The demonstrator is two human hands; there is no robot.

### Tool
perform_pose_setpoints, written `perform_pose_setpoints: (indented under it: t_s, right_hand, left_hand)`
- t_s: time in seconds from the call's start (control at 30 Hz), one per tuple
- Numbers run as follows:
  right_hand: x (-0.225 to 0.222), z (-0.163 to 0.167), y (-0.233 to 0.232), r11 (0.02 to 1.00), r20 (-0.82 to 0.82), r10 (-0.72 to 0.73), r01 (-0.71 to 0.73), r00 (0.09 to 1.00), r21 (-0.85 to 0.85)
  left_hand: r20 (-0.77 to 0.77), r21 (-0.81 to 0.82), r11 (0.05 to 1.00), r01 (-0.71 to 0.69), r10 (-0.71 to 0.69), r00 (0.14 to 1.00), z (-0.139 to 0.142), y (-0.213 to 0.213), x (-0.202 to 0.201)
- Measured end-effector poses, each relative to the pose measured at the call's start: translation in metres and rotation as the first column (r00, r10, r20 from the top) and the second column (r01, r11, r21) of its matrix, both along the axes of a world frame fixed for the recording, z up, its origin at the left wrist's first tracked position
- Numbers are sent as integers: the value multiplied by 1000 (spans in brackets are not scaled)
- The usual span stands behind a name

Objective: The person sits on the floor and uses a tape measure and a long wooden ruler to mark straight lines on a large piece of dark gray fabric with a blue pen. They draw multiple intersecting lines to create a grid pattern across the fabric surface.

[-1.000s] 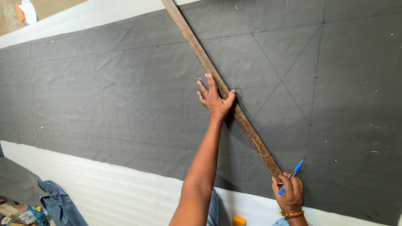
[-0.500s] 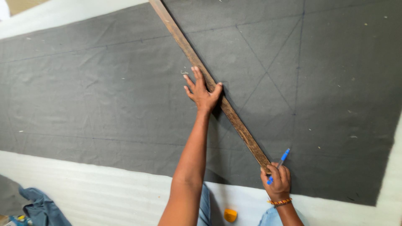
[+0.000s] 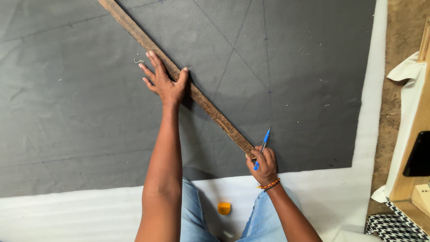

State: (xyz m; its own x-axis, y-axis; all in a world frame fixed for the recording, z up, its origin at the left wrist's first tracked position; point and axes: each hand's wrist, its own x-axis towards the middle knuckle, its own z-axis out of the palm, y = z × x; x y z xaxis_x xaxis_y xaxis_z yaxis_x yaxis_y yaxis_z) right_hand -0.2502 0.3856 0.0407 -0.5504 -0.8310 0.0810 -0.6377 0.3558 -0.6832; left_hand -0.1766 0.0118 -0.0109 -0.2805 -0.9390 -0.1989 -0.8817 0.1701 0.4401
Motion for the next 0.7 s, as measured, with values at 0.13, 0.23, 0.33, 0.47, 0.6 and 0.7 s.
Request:
perform_pose_setpoints:
  t_s: [0.13, 0.23, 0.33, 0.47, 0.6, 0.7]
  right_hand:
    - [0, -1, 1, 1000, 11, 2, -2, 1000, -12]
    - [0, -4, 4, 1000, 19, 1, 0, 1000, -21]
    - [0, -6, 6, 999, 26, 6, -5, 1000, -32]
    - [0, -7, 7, 999, 23, 14, -13, 1000, -38]
    - [0, -9, 8, 1000, 13, 9, -9, 1000, -24]
    - [2, -13, 13, 1000, 22, 15, -15, 1000, 1]
  left_hand:
    - [15, 11, 1000, 6, -6, 1000, 0, -1, 1]
    - [22, 25, 1000, -2, 2, 1000, -1, -2, 1]
    - [26, 35, 999, 1, -2, 1000, -1, -2, 1]
    - [20, 45, 999, -1, 0, 1000, -1, -2, 2]
    - [23, 62, 998, -4, 2, 1000, -3, -1, 3]
    - [22, 62, 998, 26, -28, 999, -3, -2, 5]
